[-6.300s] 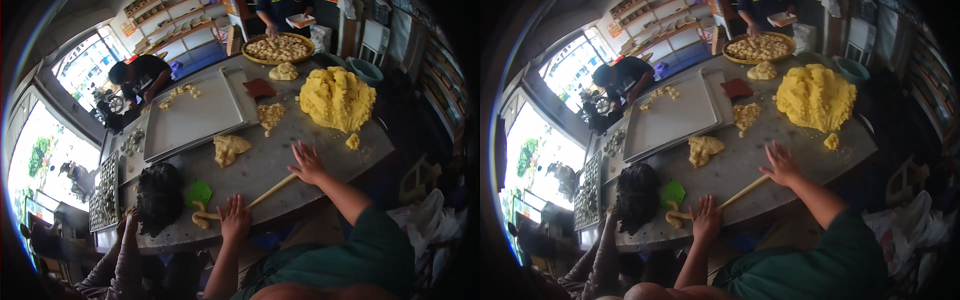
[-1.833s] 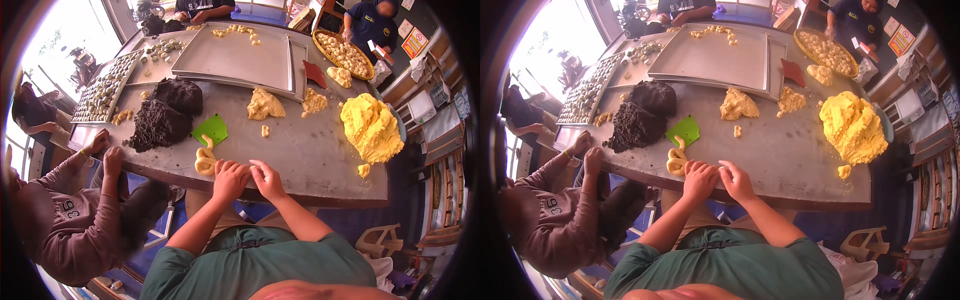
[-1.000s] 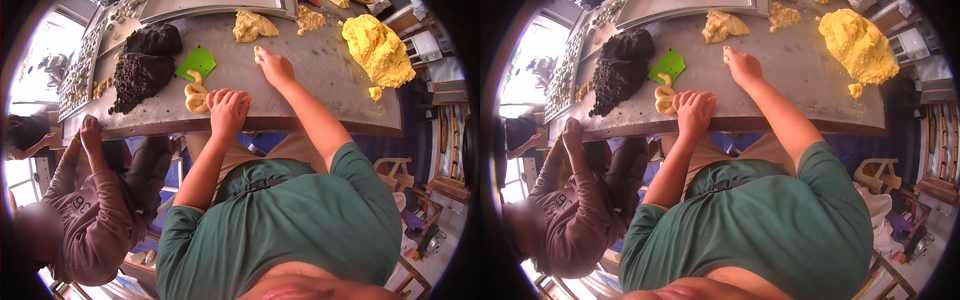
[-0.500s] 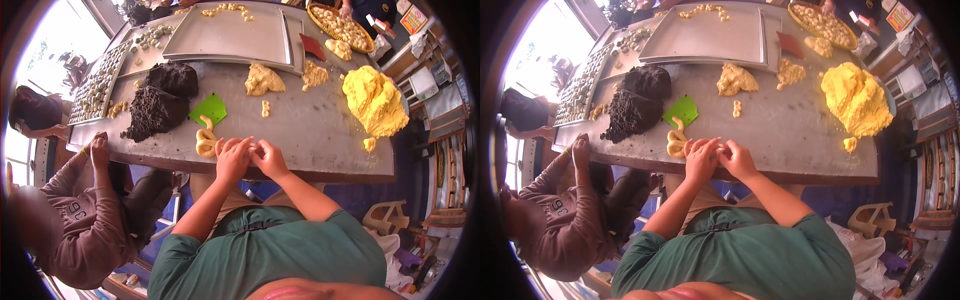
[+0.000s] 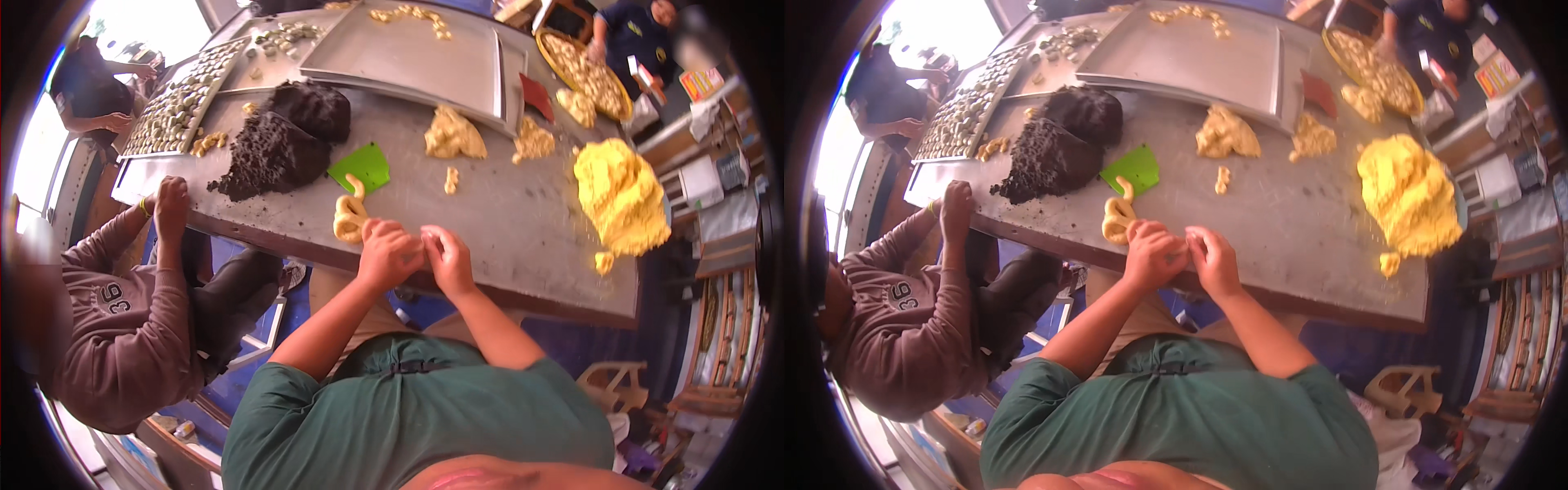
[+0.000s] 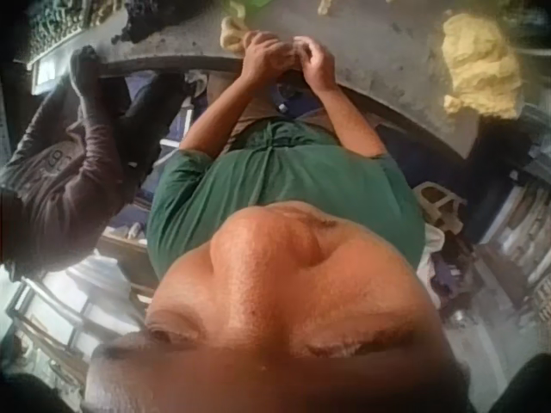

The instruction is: The person rolls and shapes pieces of dough on a metal table, using a plastic scraper to guide the pieces and their hands to form them into braids.

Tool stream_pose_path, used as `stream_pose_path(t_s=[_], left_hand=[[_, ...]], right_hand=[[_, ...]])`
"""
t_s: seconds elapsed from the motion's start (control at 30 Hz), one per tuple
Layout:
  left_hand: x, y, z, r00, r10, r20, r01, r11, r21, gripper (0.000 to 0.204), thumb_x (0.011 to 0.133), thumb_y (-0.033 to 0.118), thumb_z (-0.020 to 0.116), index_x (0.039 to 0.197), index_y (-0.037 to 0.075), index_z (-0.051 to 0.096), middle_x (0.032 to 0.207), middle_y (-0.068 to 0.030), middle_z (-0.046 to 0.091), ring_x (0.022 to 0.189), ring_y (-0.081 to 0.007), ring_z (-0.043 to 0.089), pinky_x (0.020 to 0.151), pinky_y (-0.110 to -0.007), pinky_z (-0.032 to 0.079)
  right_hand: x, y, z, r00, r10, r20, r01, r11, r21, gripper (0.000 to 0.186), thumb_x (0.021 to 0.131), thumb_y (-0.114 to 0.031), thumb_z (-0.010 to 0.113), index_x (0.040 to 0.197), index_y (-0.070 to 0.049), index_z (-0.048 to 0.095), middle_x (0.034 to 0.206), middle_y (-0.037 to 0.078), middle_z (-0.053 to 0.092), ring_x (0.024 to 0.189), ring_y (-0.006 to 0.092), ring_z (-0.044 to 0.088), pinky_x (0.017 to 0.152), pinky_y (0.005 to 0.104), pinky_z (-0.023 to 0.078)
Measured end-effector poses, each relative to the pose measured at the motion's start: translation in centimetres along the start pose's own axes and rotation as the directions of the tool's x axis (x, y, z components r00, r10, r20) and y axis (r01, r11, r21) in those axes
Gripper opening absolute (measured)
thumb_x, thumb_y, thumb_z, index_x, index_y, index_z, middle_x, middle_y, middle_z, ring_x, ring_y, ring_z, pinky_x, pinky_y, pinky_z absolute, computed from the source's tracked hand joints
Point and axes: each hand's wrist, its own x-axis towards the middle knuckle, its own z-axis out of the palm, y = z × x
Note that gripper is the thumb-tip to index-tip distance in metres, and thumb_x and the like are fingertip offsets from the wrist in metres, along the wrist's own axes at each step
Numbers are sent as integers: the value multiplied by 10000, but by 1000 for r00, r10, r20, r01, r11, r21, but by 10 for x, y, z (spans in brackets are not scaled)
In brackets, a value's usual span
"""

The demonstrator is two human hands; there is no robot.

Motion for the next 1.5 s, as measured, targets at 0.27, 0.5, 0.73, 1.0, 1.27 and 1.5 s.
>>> stream_pose_path(t_s=[0.27,0.5,0.73,1.0,1.27,1.5], left_hand=[[-1,5,9,996,57,-68,-50,994,100,131,828,249,793,919,172,739,922,0,730,1058,-219,638,1062,-489,374],[0,7,3,999,33,-41,-29,994,107,143,904,275,752,996,167,737,963,7,735,1083,-222,630,1085,-495,348],[2,7,4,1000,-1,-32,3,999,38,157,912,240,728,1051,166,733,1051,-34,717,1093,-266,616,1069,-507,353],[6,14,2,994,-101,40,98,992,78,357,886,205,734,1238,161,693,1101,-61,741,1153,-254,640,1156,-515,324],[-2,1,11,997,-45,68,37,992,125,225,835,254,760,1032,151,727,1031,-31,724,1137,-223,632,1134,-526,333],[-4,-5,-3,996,76,-53,-72,995,73,184,773,210,799,936,156,734,963,-27,719,1051,-227,651,1075,-514,380]], right_hand=[[32,36,-20,998,18,-62,-26,991,-134,244,963,-182,690,1188,-103,742,873,114,696,778,261,670,783,375,564],[82,55,-22,987,128,97,-65,870,-488,321,927,-170,700,1246,-206,717,959,51,677,945,316,653,841,420,552],[37,25,-28,999,-17,35,25,964,-265,273,941,-163,726,1205,-102,690,925,70,705,870,282,672,805,405,553],[-1,10,-3,977,203,61,-212,945,249,203,962,-201,739,993,-13,668,788,155,702,668,289,672,659,378,535],[1,2,-10,994,-58,89,50,994,99,244,960,-145,724,1187,-56,705,938,135,725,826,304,683,743,395,551],[-4,11,9,981,-162,-108,161,987,-18,148,988,-157,688,1085,-45,691,1013,158,727,906,354,699,795,427,553]])
